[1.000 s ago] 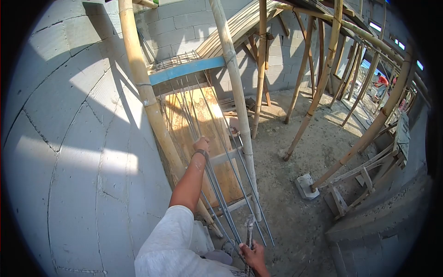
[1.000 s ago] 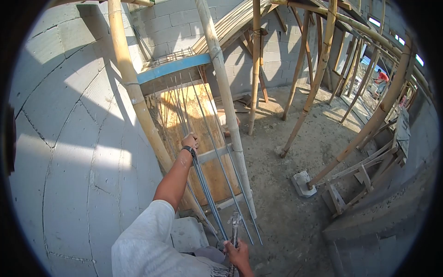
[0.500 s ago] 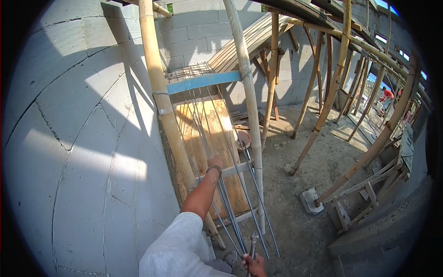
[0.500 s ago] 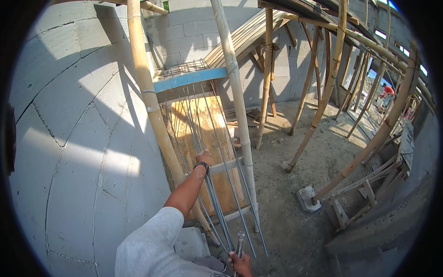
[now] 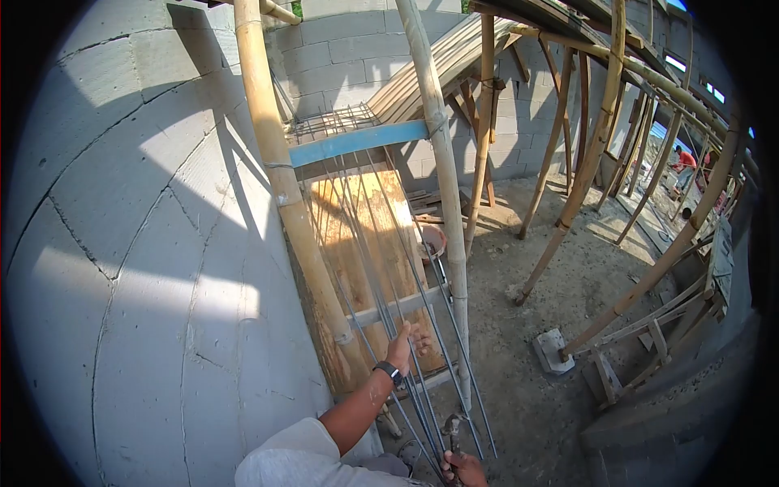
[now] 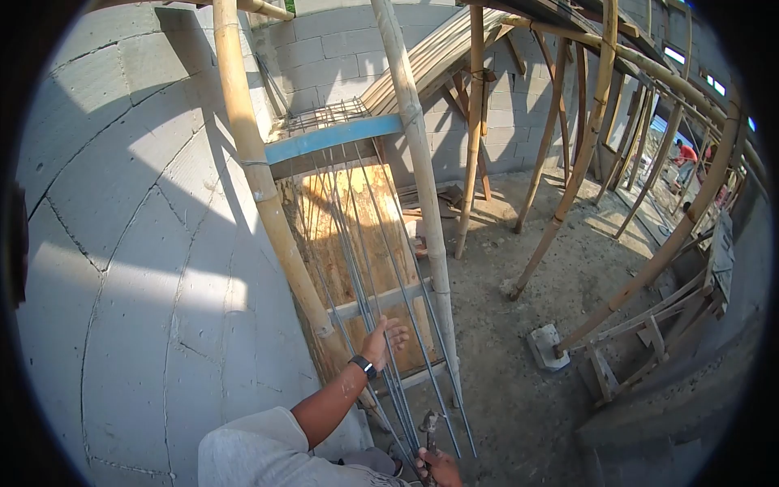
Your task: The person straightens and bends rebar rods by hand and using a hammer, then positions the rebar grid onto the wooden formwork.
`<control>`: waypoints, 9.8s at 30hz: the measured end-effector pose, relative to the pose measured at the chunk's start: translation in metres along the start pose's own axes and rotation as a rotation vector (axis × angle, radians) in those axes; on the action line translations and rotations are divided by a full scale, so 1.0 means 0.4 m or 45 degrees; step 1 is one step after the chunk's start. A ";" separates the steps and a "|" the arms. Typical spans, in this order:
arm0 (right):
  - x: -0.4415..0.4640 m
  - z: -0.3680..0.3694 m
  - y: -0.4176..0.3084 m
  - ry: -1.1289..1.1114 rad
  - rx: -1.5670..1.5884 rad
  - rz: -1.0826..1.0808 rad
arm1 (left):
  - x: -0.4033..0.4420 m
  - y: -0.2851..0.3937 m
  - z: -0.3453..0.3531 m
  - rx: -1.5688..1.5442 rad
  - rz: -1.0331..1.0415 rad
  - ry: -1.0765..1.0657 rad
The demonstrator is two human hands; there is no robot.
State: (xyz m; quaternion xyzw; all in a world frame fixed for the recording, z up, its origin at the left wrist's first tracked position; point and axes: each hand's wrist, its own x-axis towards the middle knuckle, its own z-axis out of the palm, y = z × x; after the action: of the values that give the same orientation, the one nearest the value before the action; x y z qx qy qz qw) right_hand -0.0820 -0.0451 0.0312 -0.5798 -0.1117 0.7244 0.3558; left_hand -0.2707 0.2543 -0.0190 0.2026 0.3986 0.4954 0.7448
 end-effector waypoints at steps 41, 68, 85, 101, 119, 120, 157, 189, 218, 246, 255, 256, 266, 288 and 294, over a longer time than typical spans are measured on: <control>-0.189 0.039 0.086 0.166 -0.382 -0.351 | -0.155 -0.056 0.121 0.108 -0.009 0.525; -0.404 0.012 -0.095 0.007 -0.366 -0.405 | -0.361 0.013 0.344 -0.125 0.016 0.370; -0.616 -0.057 -0.369 1.291 -2.247 -1.264 | 0.016 0.078 0.657 0.086 0.066 0.284; -0.382 -0.156 -0.149 0.606 -1.426 -0.863 | -0.179 -0.135 0.367 -0.436 0.125 0.016; -0.081 -0.017 0.312 0.584 -0.856 -0.699 | -0.216 -0.228 -0.034 -0.048 0.076 0.274; -0.082 -0.009 0.309 0.569 -0.834 -0.705 | -0.216 -0.223 -0.038 -0.027 0.081 0.272; -0.005 -0.008 0.265 0.013 -0.105 -0.311 | -0.099 -0.257 -0.174 0.659 0.569 0.742; -0.041 -0.096 0.184 0.217 -0.437 -0.562 | -0.175 -0.236 0.047 -0.313 0.183 0.148; -0.026 -0.145 -0.151 0.514 -0.711 -0.662 | -0.219 -0.364 0.060 0.236 -0.048 0.291; -0.113 0.097 -0.187 -0.209 -0.340 -0.400 | -0.182 0.032 0.244 0.087 0.374 0.003; -0.038 0.090 -0.151 0.240 -0.449 -0.735 | 0.046 -0.111 0.317 0.450 0.759 0.174; -0.042 0.092 -0.155 0.204 -0.402 -0.744 | 0.039 -0.104 0.328 0.433 0.778 0.168; -0.173 0.148 -0.233 0.118 -0.495 -0.728 | -0.145 0.037 0.350 0.183 0.512 0.056; -0.007 -0.278 -0.082 0.181 -0.219 -0.639 | -0.158 -0.291 0.120 0.506 0.452 0.434; 0.241 -0.759 0.035 0.522 -0.873 -0.731 | -0.286 -0.378 0.204 1.527 0.908 0.784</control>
State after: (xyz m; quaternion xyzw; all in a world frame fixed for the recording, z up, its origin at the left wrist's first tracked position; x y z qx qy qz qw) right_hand 0.1847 -0.0693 -0.1422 -0.7398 -0.4269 0.3896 0.3445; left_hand -0.1407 0.0944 -0.0305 0.5418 0.6995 0.4387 0.1572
